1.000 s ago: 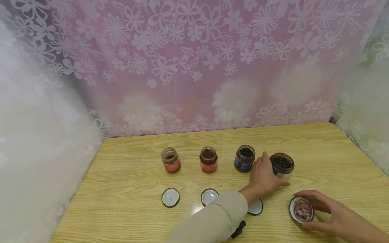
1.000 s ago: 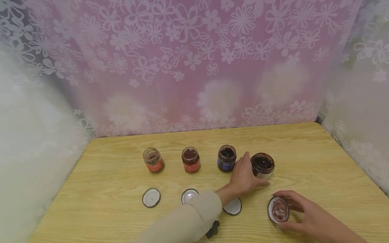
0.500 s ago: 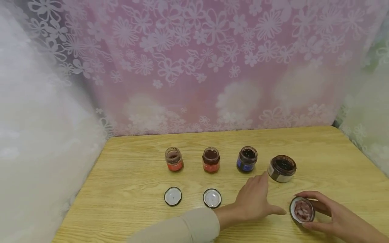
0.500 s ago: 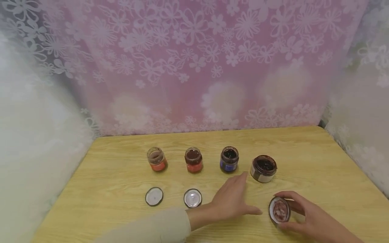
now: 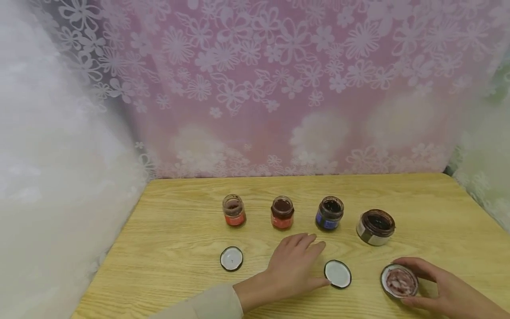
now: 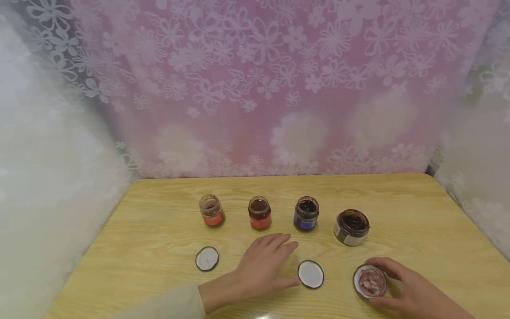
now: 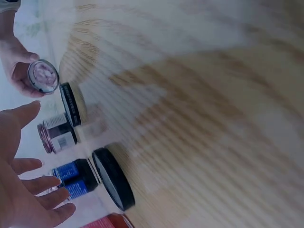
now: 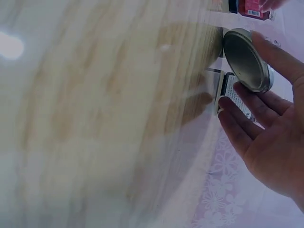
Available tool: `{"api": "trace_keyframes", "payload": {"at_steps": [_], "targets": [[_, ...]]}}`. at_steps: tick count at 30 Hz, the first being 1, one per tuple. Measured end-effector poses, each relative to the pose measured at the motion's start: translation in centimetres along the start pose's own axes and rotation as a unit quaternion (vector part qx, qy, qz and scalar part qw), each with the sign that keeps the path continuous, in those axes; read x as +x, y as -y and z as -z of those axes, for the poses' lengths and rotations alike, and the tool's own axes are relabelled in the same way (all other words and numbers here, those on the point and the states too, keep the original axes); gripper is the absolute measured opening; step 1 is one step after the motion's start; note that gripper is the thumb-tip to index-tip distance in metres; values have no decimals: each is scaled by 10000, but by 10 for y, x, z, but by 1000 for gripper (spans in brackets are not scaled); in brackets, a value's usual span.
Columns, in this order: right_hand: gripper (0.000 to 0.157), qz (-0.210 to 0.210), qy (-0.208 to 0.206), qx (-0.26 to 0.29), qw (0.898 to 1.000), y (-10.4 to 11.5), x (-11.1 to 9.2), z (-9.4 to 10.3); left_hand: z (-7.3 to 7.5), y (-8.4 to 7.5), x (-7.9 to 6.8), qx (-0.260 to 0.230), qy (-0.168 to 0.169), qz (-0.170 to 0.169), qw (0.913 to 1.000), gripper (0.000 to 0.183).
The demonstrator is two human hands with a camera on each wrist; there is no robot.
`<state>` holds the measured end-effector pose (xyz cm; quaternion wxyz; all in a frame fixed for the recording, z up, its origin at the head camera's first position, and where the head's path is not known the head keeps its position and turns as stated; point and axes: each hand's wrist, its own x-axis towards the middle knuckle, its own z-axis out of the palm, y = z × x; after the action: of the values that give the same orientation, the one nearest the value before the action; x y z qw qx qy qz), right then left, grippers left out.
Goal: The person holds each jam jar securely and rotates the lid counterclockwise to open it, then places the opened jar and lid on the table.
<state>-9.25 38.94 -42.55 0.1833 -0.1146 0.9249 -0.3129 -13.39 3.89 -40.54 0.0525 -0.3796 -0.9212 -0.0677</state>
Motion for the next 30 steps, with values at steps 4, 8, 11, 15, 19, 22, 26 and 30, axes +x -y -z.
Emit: {"api": "trace_keyframes", "payload": {"at_steps": [4,8,11,15,19,22,26,30], "targets": [[74,69,-77,-539,9985,-3,3,1,-1,11,-8,247,-125,-306,9991,69],[80,278,0,-1173,9927,-5,11,1,-2,23,-16,722,-372,-629,9947,66],[79,388,-17,-1590,9865,-7,17,2,-3,32,-22,959,-661,-757,9903,64],[73,860,-299,-1947,9766,-14,20,0,-3,43,-31,962,-943,-797,9877,61],[64,1677,-967,-2153,9572,-26,20,-5,1,54,-48,626,-1177,-653,9889,56],[62,2064,-1407,-2161,9439,-33,20,-10,5,65,-63,270,-1375,-320,9896,54],[68,2730,-1838,-2076,9212,-40,21,-11,7,82,-80,23,-1570,128,9875,53],[63,2375,-1703,-2008,9350,-36,16,-4,9,96,-91,-96,-1756,373,9837,54]]}}
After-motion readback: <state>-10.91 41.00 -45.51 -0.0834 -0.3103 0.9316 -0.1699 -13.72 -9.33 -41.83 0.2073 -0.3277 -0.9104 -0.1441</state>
